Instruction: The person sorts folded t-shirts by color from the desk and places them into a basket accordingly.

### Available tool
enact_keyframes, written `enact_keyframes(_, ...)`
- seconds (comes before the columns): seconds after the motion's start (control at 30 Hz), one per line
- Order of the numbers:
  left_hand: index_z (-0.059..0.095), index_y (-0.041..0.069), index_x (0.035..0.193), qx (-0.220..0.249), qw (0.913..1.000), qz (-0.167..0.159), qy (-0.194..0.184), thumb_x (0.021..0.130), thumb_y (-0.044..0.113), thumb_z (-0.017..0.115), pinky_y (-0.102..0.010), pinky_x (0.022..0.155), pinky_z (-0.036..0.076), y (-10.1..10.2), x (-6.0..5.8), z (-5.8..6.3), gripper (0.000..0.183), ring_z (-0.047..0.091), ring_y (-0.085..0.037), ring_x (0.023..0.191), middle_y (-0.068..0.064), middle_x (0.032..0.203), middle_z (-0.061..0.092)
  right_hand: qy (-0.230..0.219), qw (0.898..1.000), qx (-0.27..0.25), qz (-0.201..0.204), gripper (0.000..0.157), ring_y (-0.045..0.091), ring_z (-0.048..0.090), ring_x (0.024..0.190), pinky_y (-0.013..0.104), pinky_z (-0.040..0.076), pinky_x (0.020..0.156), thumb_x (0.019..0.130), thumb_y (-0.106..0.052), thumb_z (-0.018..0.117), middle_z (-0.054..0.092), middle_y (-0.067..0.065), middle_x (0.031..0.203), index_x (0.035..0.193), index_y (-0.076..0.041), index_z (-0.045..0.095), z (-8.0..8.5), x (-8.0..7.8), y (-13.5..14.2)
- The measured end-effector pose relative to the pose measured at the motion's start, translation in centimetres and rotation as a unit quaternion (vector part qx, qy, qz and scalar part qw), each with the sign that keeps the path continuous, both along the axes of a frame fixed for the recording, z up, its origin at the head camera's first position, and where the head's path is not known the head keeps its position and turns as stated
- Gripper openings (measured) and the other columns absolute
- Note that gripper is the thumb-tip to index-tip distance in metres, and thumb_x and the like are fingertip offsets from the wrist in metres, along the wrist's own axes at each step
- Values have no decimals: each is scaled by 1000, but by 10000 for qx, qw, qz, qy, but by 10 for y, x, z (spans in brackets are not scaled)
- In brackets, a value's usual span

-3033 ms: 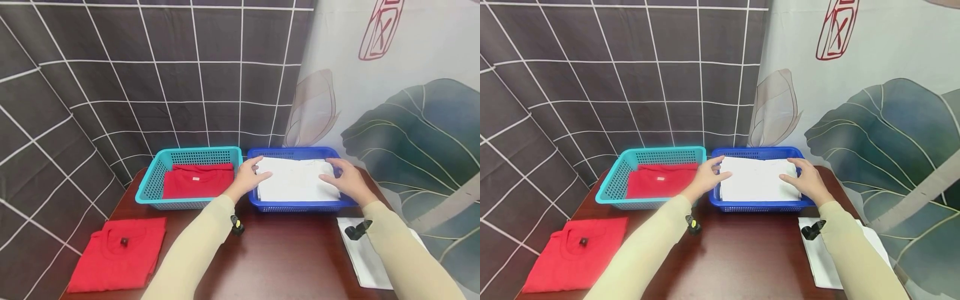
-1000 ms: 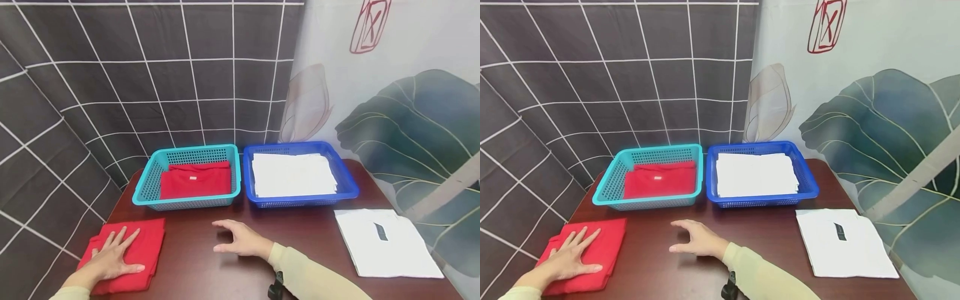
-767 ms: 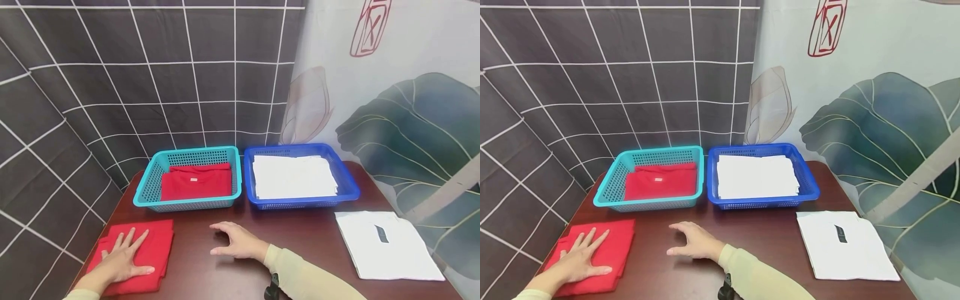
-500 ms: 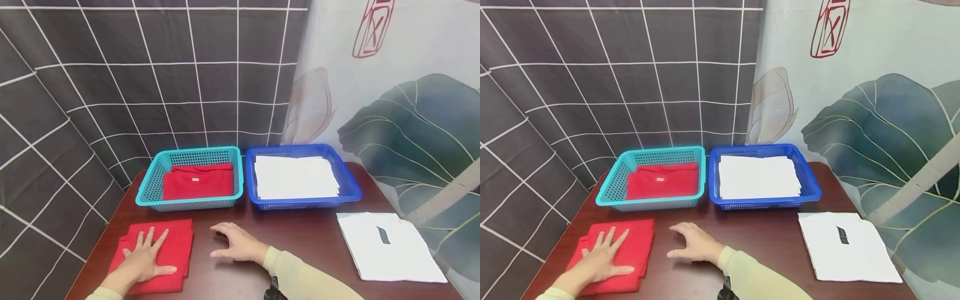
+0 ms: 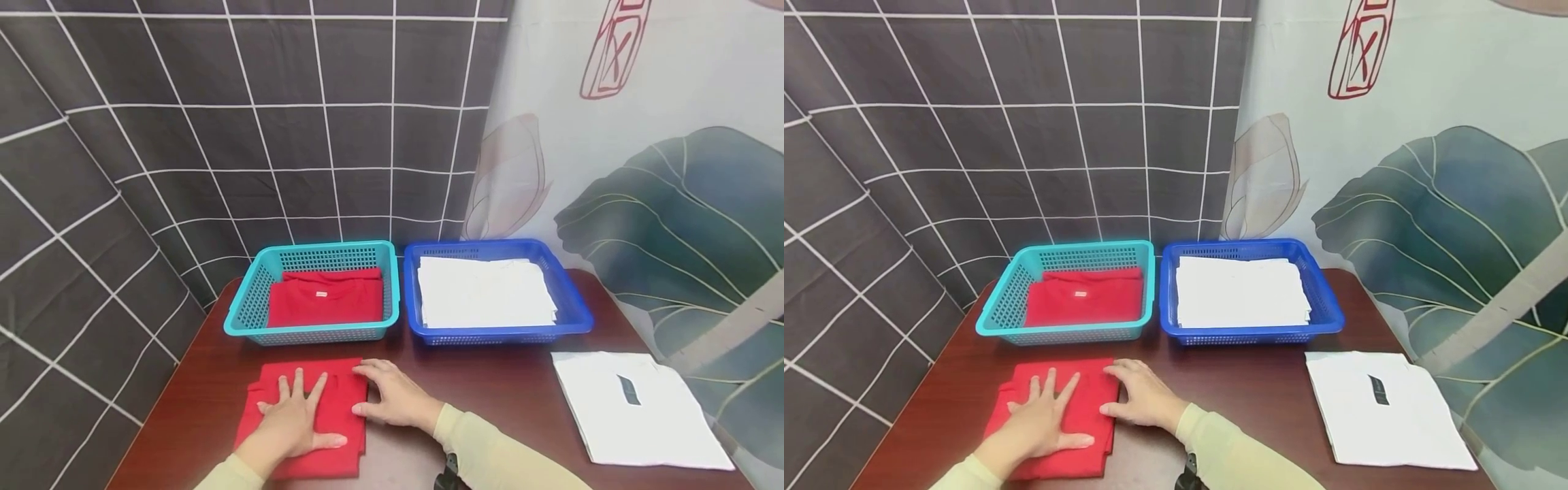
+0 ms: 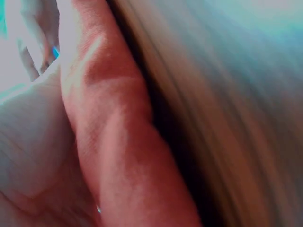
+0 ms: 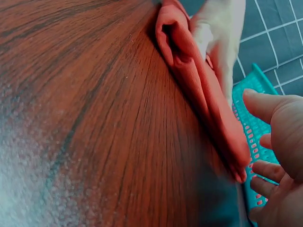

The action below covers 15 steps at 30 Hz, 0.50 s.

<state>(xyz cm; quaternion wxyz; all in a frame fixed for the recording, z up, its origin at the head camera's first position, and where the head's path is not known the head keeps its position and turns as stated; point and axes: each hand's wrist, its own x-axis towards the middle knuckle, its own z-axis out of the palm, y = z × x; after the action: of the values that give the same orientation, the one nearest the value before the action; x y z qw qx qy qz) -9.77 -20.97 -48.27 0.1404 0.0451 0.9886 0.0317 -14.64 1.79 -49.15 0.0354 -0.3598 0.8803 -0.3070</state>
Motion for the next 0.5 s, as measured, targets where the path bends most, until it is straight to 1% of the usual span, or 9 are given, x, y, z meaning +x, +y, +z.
enact_keyframes(0.17, 34, 16, 150, -121, 9999, -49, -68, 56, 86, 61, -81, 75, 33, 26, -2, 2, 120, 26, -61, 128, -30, 147, 30, -81, 9996, 223, -122, 62, 25, 41, 132, 43, 39, 104, 85, -43, 69, 48, 8, 141, 137, -15, 53, -1, 0, 0)
enact_keyframes(0.3, 34, 15, 150, -136, 9998, -97, -51, 58, 86, 59, -81, 74, 34, 42, -2, 2, 118, 27, -61, 128, -30, 147, 30, -147, 9976, 632, -241, 66, 26, 36, 136, 49, 32, 109, 85, -44, 70, 46, 7, 144, 140, -12, 51, -4, -1, 1)
enact_keyframes(0.4, 35, 15, 150, -75, 9999, -102, -26, 59, 86, 60, -81, 75, 34, 47, -2, 3, 118, 27, -60, 129, -29, 148, 30, -132, 9947, 969, -309, 69, 25, 33, 139, 55, 27, 110, 85, -46, 69, 43, 6, 147, 142, -12, 48, -7, -1, 1)
enact_keyframes(0.5, 35, 16, 150, 1, 10000, -93, 16, 59, 84, 61, -80, 79, 33, 45, -1, 3, 116, 27, -58, 130, -27, 149, 30, -67, 9924, 1183, -335, 71, 24, 31, 140, 58, 26, 109, 85, -49, 67, 40, 4, 149, 143, -13, 46, -7, -1, 2)
